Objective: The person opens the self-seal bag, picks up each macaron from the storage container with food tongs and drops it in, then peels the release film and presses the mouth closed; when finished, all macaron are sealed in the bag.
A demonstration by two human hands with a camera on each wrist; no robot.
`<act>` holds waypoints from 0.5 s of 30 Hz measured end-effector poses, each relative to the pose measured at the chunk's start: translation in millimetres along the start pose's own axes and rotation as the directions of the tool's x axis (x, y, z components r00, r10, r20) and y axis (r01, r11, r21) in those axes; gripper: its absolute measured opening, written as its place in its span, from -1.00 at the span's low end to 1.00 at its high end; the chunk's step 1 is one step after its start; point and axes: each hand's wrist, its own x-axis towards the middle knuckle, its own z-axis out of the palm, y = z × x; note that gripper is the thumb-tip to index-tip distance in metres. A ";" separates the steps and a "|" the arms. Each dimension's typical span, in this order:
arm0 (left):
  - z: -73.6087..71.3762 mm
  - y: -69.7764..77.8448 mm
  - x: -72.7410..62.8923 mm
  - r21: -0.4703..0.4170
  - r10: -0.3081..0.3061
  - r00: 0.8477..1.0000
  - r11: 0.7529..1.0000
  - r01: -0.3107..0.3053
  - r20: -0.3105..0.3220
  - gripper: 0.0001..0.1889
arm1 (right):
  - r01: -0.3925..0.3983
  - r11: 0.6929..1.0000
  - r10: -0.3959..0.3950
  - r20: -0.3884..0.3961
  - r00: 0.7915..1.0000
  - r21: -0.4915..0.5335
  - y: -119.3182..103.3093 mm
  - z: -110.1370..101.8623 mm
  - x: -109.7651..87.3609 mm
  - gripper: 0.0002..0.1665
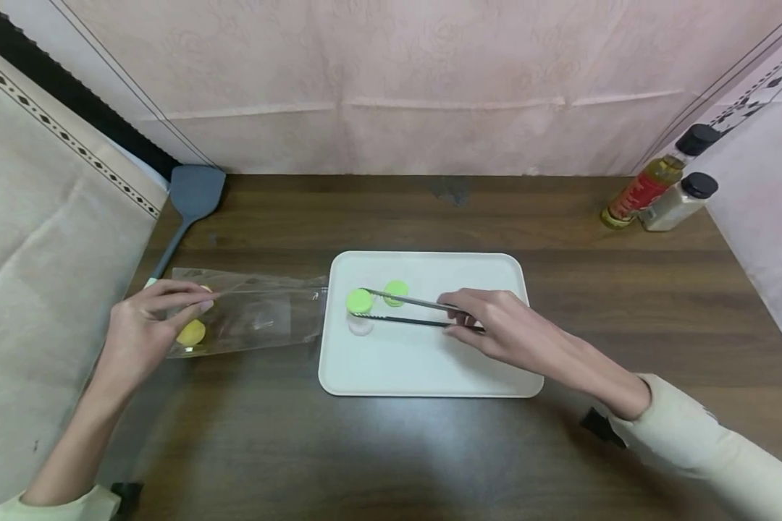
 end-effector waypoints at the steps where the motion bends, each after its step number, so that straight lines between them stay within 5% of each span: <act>1: -0.1 0.2 0.0 0.000 -0.003 1.000 1.000 0.003 0.002 -0.79 | 0.006 1.000 -0.006 0.008 1.000 0.001 -0.8 0.1 5.8 -0.68; 9: -1.8 1.0 -0.4 0.000 0.014 1.000 1.000 -0.014 -0.011 -0.80 | 0.032 0.999 -0.034 0.082 0.996 0.022 -7.0 5.5 47.3 -0.63; 15: -2.9 1.0 -2.1 0.016 0.005 1.000 1.000 -0.005 -0.007 -0.80 | 0.062 0.998 -0.065 0.137 0.988 0.026 -10.1 14.9 67.8 -0.86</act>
